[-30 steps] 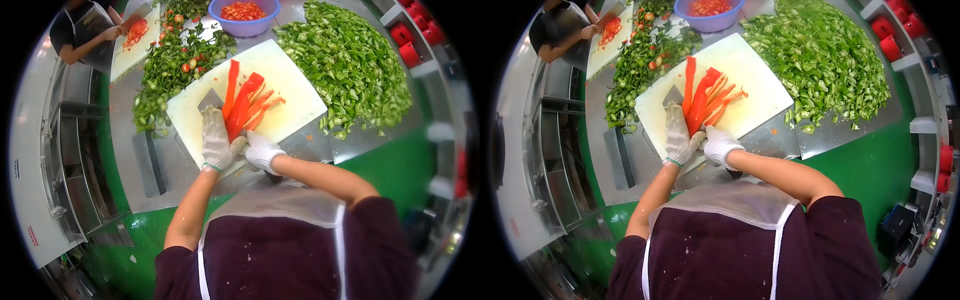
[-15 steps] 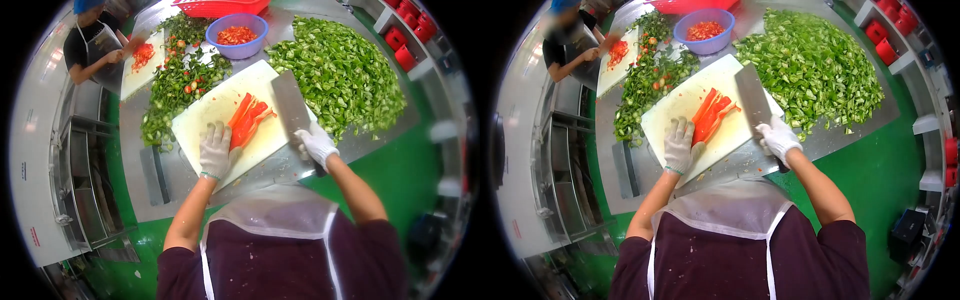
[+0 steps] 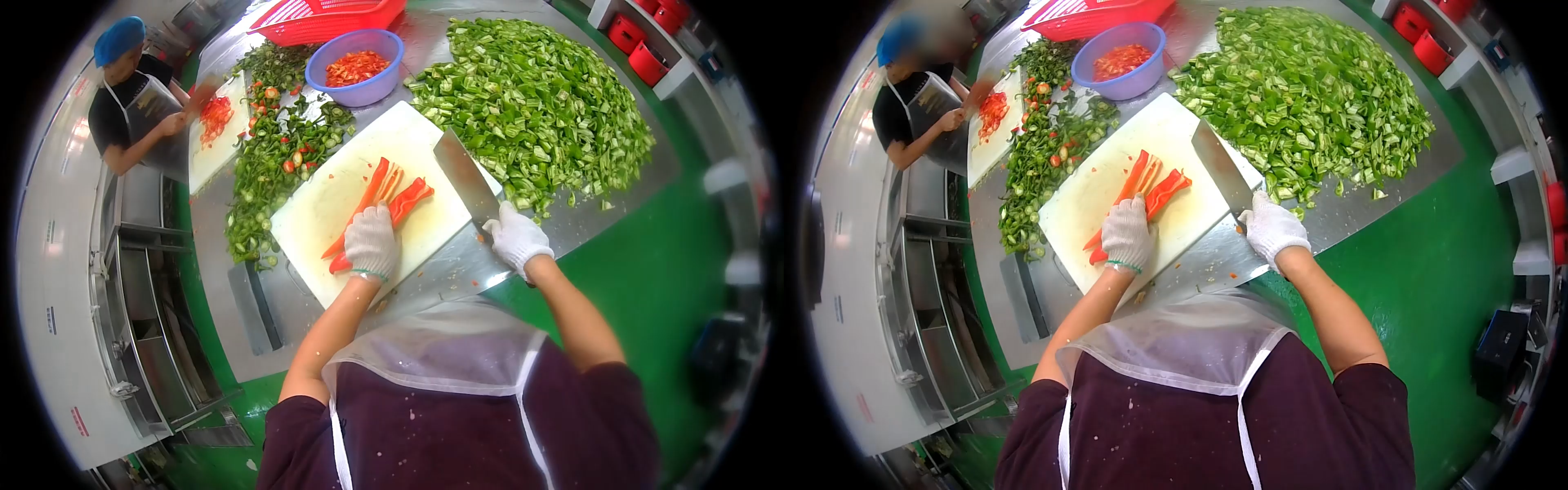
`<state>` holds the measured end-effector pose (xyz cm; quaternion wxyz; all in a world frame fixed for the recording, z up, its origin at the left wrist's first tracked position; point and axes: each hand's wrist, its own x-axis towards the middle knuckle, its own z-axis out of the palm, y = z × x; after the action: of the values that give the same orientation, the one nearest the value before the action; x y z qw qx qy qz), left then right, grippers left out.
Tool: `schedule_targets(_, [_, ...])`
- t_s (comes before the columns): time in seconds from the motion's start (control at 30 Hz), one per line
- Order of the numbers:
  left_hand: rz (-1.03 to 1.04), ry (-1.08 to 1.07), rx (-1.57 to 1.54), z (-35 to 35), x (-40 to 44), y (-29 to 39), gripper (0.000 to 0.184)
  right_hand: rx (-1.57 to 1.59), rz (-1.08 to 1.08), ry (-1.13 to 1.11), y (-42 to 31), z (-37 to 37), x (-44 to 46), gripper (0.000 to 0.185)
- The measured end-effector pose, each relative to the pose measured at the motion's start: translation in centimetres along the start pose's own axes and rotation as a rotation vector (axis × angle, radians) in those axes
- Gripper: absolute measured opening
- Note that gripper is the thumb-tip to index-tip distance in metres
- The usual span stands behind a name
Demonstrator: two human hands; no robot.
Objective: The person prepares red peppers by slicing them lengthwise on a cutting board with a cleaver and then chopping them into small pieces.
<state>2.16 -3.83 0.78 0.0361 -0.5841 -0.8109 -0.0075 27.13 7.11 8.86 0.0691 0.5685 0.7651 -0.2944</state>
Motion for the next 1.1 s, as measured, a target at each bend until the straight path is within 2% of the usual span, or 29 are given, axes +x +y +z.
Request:
schedule_targets(0.07, [0.078,0.124,-0.013,1.4,-0.2,-1.2,0.064,0.006,0.007,0.0,0.1,0.2,0.0,0.038])
schedule_targets(0.17, [0.083,0.003,-0.134,-1.1,1.6,-2.7,0.061,-0.016,0.015,-0.014,-0.4,-0.4,-0.3,0.038])
schedule_targets(0.3, [0.012,-0.126,-0.302,-1.9,4.5,-5.2,0.054,0.007,0.004,-0.009,0.2,0.2,0.4,0.038])
schedule_targets(0.33, [-0.038,-0.151,-0.326,-3.9,4.6,-4.6,0.051,0.02,0.0,-0.005,0.2,0.1,0.3,0.038])
schedule_targets(0.43, [0.054,-0.201,-0.415,-5.7,2.9,-3.9,0.053,0.063,0.028,-0.021,0.2,-0.2,0.2,0.038])
schedule_targets(0.53, [0.175,-0.31,-0.392,-3.9,1.2,-2.4,0.055,0.069,0.047,-0.04,0.2,-0.6,0.0,0.038])
schedule_targets(0.63, [0.142,-0.2,-0.205,-4.4,1.1,-1.4,0.061,0.06,0.055,-0.041,-0.3,-0.9,-0.1,0.038])
schedule_targets(0.73, [0.161,-0.187,-0.221,-3.7,0.7,-1.3,0.066,0.05,0.032,-0.041,-0.2,-0.8,0.0,0.038])
schedule_targets(0.87, [0.109,-0.111,-0.309,-2.6,-0.1,-0.4,0.054,-0.024,-0.016,0.005,0.7,0.1,0.6,0.036])
schedule_targets(0.97, [0.084,0.013,-0.395,-2.0,-0.5,-0.2,0.046,0.72,0.116,-0.155,1.7,1.0,1.1,0.029])
schedule_targets(1.0, [0.077,0.031,-0.422,-1.8,-0.7,-0.2,0.044,1.0,0.136,-0.176,1.6,1.4,1.1,0.019])
schedule_targets(1.1, [0.05,0.029,-0.475,-1.7,-0.7,-0.1,0.041,1.172,0.18,-0.317,1.3,1.6,1.8,0.015])
